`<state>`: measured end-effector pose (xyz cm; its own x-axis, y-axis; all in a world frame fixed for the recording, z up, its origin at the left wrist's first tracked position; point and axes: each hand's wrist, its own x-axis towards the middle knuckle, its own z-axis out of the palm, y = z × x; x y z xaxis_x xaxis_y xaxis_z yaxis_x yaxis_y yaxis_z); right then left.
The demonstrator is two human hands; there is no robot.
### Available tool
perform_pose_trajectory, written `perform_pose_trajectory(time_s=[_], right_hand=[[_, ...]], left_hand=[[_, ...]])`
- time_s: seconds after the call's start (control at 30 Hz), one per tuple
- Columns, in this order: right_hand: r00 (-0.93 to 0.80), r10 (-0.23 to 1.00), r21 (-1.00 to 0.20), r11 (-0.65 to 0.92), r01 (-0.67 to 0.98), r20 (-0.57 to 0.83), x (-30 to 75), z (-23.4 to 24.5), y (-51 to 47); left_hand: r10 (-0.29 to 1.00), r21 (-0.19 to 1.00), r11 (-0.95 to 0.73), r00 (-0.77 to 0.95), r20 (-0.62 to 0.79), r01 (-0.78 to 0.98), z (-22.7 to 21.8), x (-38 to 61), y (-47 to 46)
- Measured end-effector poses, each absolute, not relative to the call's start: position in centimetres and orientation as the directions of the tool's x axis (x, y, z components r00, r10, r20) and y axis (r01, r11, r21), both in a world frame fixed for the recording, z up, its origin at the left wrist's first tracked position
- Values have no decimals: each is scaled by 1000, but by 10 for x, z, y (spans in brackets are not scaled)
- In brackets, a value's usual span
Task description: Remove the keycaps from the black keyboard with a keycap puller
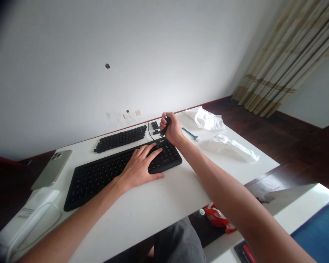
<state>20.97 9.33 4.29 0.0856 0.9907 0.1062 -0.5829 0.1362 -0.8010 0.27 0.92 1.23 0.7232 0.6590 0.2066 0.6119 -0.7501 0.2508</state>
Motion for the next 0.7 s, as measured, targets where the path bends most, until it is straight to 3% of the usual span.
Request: perform_pose_trajectory(time_s=[0.3, 0.7], right_hand=[[277, 957, -799, 231, -556, 84, 214, 32, 100], [210, 976, -798, 168, -578, 53, 202, 27, 97]], left_hand=[[641, 395, -744, 742, 195, 539, 13, 2, 23], [660, 428, -721, 729, 182, 546, 9, 2, 21]])
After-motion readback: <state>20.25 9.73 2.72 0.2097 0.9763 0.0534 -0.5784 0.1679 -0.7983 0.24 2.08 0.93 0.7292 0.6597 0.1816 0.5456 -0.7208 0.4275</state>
